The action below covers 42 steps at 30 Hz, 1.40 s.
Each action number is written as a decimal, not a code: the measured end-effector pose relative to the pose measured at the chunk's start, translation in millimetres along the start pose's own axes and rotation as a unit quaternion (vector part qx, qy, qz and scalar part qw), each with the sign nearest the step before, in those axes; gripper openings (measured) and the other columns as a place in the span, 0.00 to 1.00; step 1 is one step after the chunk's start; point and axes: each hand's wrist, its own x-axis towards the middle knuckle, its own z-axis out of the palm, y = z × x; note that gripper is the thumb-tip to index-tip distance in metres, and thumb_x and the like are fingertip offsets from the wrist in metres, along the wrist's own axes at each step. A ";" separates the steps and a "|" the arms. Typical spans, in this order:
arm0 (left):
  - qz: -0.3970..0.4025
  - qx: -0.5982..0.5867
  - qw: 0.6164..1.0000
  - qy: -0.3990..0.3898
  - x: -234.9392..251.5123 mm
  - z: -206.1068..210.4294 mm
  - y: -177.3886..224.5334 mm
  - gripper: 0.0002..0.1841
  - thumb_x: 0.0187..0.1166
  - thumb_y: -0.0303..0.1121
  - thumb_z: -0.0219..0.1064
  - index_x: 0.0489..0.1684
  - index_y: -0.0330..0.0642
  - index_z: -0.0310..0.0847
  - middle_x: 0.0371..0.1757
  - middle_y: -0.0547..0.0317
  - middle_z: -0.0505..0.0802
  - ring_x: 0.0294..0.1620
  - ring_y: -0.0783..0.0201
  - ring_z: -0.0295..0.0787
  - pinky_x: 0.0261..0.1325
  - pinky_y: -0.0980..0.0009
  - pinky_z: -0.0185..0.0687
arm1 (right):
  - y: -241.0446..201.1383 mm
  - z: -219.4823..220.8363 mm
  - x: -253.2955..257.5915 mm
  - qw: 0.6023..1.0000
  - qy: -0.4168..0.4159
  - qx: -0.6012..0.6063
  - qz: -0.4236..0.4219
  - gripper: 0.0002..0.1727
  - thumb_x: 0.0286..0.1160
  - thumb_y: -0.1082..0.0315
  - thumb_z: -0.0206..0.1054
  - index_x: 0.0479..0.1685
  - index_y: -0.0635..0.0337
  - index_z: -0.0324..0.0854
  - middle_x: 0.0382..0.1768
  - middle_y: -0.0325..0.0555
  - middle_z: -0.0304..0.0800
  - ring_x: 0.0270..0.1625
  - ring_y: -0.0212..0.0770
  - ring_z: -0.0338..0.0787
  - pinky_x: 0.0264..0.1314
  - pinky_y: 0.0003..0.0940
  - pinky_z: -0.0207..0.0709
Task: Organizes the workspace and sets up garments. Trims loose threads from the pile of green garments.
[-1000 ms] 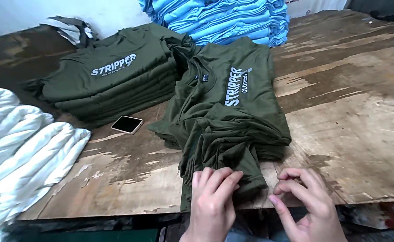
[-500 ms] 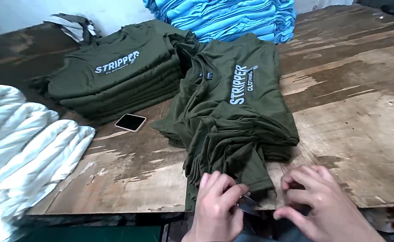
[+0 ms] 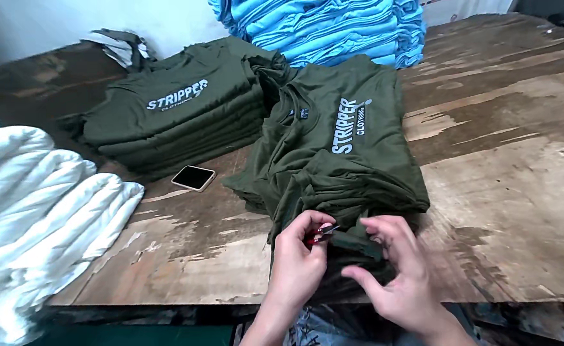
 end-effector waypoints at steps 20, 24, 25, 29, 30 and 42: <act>0.455 0.271 0.845 0.077 -31.0 13.4 -12.4 0.10 0.79 0.37 0.71 0.55 0.56 0.89 0.47 0.65 0.92 0.46 0.63 0.80 0.57 0.63 0.66 | -4.5 -30.5 -54.5 0.970 0.080 -0.183 -0.140 0.05 0.83 0.60 0.68 0.49 0.42 0.87 0.46 0.28 0.88 0.51 0.27 0.84 0.66 0.28 0.71; 0.468 0.275 0.839 0.040 -25.7 20.1 -11.0 0.11 0.80 0.33 0.68 0.56 0.54 0.89 0.49 0.62 0.94 0.46 0.61 0.81 0.57 0.60 0.67 | -5.4 -30.8 -55.9 0.974 0.098 -0.153 -0.136 0.06 0.81 0.55 0.70 0.44 0.43 0.87 0.38 0.27 0.86 0.45 0.26 0.84 0.64 0.29 0.73; 0.455 0.263 0.850 0.041 -24.5 21.8 -9.9 0.10 0.80 0.33 0.68 0.54 0.54 0.90 0.48 0.63 0.94 0.46 0.62 0.82 0.57 0.61 0.68 | -6.3 -31.9 -54.8 0.973 0.102 -0.161 -0.127 0.09 0.81 0.51 0.68 0.40 0.42 0.86 0.34 0.27 0.86 0.42 0.26 0.84 0.64 0.31 0.72; 0.307 0.245 0.919 -0.039 -12.5 14.9 0.5 0.15 0.77 0.49 0.73 0.54 0.53 0.91 0.43 0.65 0.93 0.45 0.65 0.88 0.50 0.61 0.81 | -5.3 -29.7 -41.5 0.977 0.046 -0.206 -0.011 0.19 0.72 0.45 0.69 0.53 0.46 0.86 0.49 0.41 0.91 0.56 0.37 0.88 0.64 0.41 0.80; 0.286 0.244 0.924 -0.071 -6.3 10.4 -0.6 0.11 0.76 0.41 0.70 0.50 0.51 0.91 0.39 0.66 0.92 0.42 0.67 0.89 0.48 0.62 0.85 | -3.0 -29.4 -37.4 0.981 -0.006 -0.192 0.011 0.22 0.70 0.47 0.72 0.59 0.48 0.87 0.57 0.46 0.88 0.60 0.40 0.88 0.62 0.42 0.84; 0.198 0.298 0.934 -0.004 31.4 -31.0 5.0 0.11 0.62 0.48 0.68 0.31 0.53 0.88 0.28 0.73 0.85 0.30 0.76 0.82 0.30 0.72 0.82 | -24.0 -52.3 2.4 0.959 -0.136 -0.246 -0.045 0.25 0.76 0.37 0.67 0.28 0.48 0.88 0.40 0.39 0.93 0.47 0.41 0.91 0.50 0.43 0.85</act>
